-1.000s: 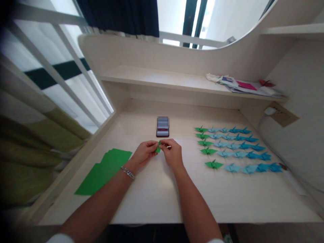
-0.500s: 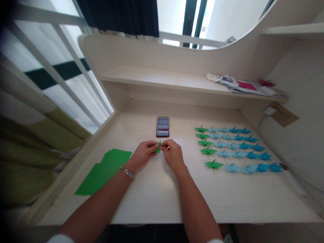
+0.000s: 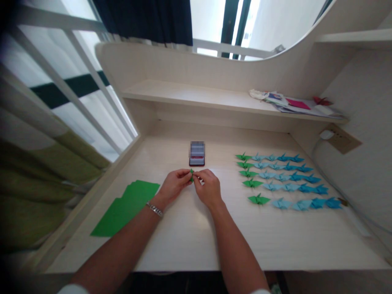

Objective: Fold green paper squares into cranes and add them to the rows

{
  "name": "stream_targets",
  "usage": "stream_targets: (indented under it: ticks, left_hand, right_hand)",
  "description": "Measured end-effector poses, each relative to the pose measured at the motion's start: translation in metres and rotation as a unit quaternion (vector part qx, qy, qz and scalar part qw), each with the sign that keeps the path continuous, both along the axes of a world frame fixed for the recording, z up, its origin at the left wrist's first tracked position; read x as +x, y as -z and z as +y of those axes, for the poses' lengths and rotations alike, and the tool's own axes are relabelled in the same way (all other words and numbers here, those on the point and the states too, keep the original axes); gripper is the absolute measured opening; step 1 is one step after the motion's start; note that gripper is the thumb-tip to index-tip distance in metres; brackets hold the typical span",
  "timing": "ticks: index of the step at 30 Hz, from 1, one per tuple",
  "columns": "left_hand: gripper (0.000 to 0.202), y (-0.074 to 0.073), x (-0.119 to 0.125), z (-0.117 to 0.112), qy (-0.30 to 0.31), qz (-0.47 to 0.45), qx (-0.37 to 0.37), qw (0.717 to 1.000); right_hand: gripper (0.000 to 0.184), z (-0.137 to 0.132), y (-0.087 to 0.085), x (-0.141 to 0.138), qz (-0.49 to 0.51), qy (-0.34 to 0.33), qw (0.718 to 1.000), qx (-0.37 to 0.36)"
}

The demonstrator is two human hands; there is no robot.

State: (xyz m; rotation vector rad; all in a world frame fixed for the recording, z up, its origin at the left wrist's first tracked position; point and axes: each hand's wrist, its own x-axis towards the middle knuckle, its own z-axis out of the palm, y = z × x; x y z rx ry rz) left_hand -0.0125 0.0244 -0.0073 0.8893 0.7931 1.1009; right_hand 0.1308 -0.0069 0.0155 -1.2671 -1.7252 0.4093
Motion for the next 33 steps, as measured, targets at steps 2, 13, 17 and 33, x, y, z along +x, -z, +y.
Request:
stream_targets:
  ticks: [2, 13, 17, 33]
  left_hand:
    - [0.029, 0.0007, -0.0003, 0.0002, 0.008, 0.001, 0.005, 1.000]
    - [0.024, -0.0006, 0.0022, 0.0009, -0.050, 0.024, 0.037, 0.998]
    - [0.022, -0.0023, 0.0034, -0.0001, -0.062, 0.043, 0.060, 0.995]
    - [0.021, -0.0055, 0.0064, -0.0031, -0.037, 0.110, 0.115, 0.987]
  right_hand:
    - [0.019, 0.0000, 0.0006, 0.0003, 0.008, -0.002, 1.000, 0.000]
    - [0.015, 0.0014, 0.0030, -0.0041, 0.080, 0.040, 0.995, -0.038]
    - [0.015, 0.0050, 0.0058, -0.0027, 0.110, 0.041, 0.990, -0.083]
    - [0.011, 0.0011, 0.0072, -0.0085, 0.010, 0.039, 0.998, -0.039]
